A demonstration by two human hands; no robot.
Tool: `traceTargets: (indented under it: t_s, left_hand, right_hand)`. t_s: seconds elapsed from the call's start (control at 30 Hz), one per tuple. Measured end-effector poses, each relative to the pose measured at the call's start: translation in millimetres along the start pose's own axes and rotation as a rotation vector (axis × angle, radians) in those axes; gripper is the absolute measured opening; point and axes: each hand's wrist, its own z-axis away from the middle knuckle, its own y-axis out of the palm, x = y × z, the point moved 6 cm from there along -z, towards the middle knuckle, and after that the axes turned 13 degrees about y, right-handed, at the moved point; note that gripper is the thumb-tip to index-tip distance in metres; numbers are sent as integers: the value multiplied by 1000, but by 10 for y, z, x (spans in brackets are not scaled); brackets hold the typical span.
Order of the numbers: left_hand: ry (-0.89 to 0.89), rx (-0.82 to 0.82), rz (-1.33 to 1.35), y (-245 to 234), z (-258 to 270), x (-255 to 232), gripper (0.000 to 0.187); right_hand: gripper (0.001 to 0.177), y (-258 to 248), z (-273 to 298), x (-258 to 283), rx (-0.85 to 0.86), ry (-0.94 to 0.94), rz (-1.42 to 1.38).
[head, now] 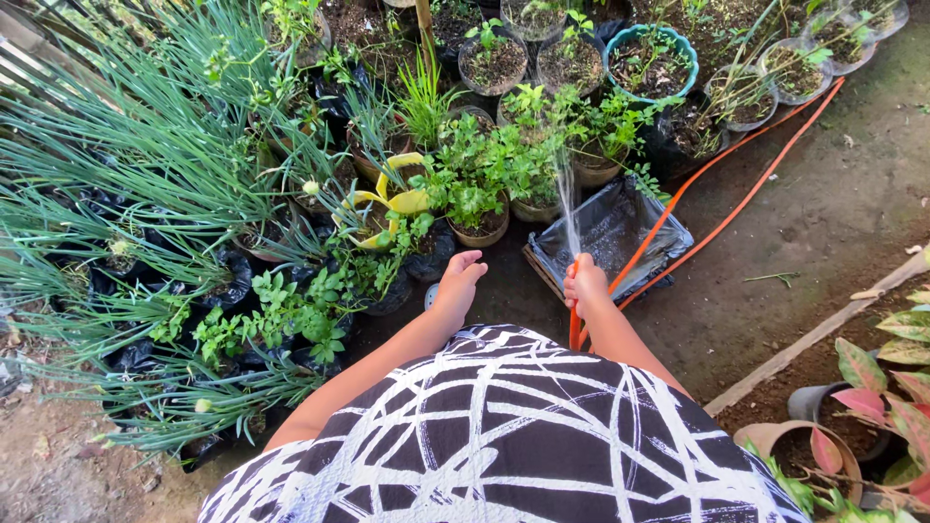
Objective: The person waters potted plants and ground-level greenery with a hose, moving the water stream between different containers and garden beds, and finally adjusts the water flow at a faucet.
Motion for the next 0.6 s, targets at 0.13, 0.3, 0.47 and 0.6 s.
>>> traceTargets:
  t_s: [0.13,0.3,0.47,0.6]
  left_hand:
    - [14,-14,4,-127,-125,-153,46]
    - [30,-29,13,-202,-316,-269,46]
    - [6,-18,47,-251,-447,-408,48]
    - [18,-5,37,-266,-603,-422,49]
  right_hand:
    - [38,253,-20,149,13,-13,0]
    - [38,648,-59,305,80,-20,85]
    - [39,943,-69,427,133,15,91]
    - [39,1146,-55,463,184,32,98]
